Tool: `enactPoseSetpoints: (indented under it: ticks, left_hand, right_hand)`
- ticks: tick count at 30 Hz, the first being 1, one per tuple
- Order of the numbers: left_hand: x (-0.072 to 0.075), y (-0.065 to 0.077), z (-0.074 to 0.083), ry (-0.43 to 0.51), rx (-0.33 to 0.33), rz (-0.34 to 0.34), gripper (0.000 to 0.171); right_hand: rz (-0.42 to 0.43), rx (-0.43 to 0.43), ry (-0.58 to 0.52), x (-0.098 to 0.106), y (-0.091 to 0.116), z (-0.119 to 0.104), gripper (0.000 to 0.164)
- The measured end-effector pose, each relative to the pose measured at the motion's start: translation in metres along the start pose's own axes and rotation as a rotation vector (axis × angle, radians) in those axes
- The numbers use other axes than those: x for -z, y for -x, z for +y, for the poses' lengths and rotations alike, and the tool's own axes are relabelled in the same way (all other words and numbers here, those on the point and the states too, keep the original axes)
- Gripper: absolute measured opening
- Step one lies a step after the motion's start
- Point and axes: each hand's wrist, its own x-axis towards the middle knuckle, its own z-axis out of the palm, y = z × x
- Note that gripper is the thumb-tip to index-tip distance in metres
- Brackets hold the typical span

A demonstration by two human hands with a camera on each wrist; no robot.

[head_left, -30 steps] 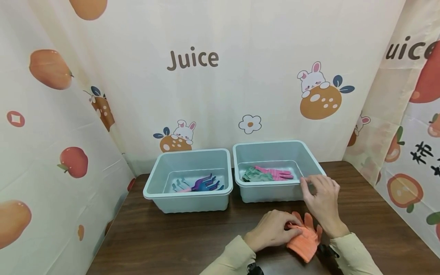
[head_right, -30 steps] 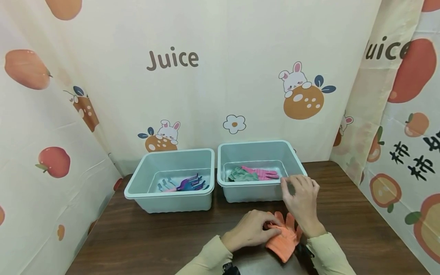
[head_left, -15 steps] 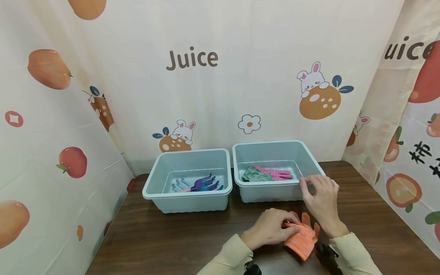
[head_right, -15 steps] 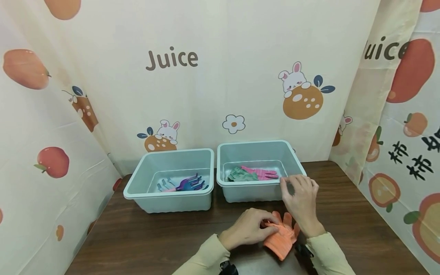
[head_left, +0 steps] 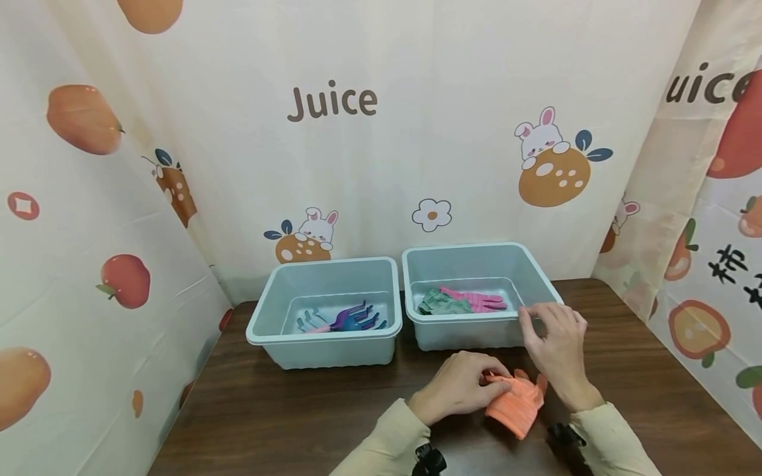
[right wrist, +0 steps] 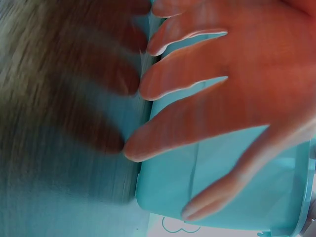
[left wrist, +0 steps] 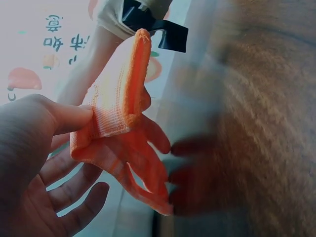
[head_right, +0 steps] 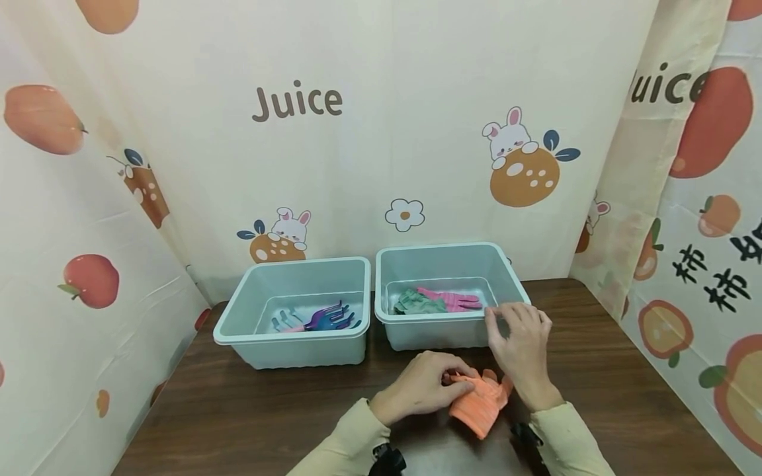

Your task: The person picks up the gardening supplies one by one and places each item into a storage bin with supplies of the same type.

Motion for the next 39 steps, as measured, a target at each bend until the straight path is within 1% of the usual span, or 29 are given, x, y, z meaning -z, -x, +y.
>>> enactPoseSetpoints:
  ticks: [4, 9, 16, 21, 27, 34, 39]
  left_hand:
    - [0.004, 0.000, -0.001, -0.025, -0.001, 0.010, 0.014]
    - [0.008, 0.000, 0.001, -0.033, 0.005, 0.005, 0.014]
    - [0.013, 0.000, 0.003, -0.091, -0.027, 0.013, 0.014]
    - [0.017, -0.001, 0.004, -0.115, -0.043, 0.016, 0.015]
    - [0.023, -0.001, 0.007, -0.137, -0.064, 0.015, 0.016]
    - [0.035, -0.001, 0.012, -0.147, -0.077, 0.024, 0.017]
    - [0.040, -0.001, 0.012, -0.160, -0.081, 0.030, 0.018]
  right_hand:
    - [-0.005, -0.002, 0.000, -0.002, -0.001, 0.000, 0.008]
    - [-0.003, 0.004, 0.001, -0.003, -0.001, 0.000, 0.008]
    - [-0.007, 0.003, 0.004, -0.002, -0.001, -0.001, 0.008]
    - [-0.014, -0.001, 0.008, 0.000, -0.001, -0.001, 0.008]
    - [-0.022, -0.004, 0.010, 0.000, 0.000, -0.001, 0.008]
    - [-0.048, -0.029, 0.021, 0.002, 0.000, -0.003, 0.007]
    - [-0.035, -0.021, 0.021, 0.003, 0.000, -0.003, 0.008]
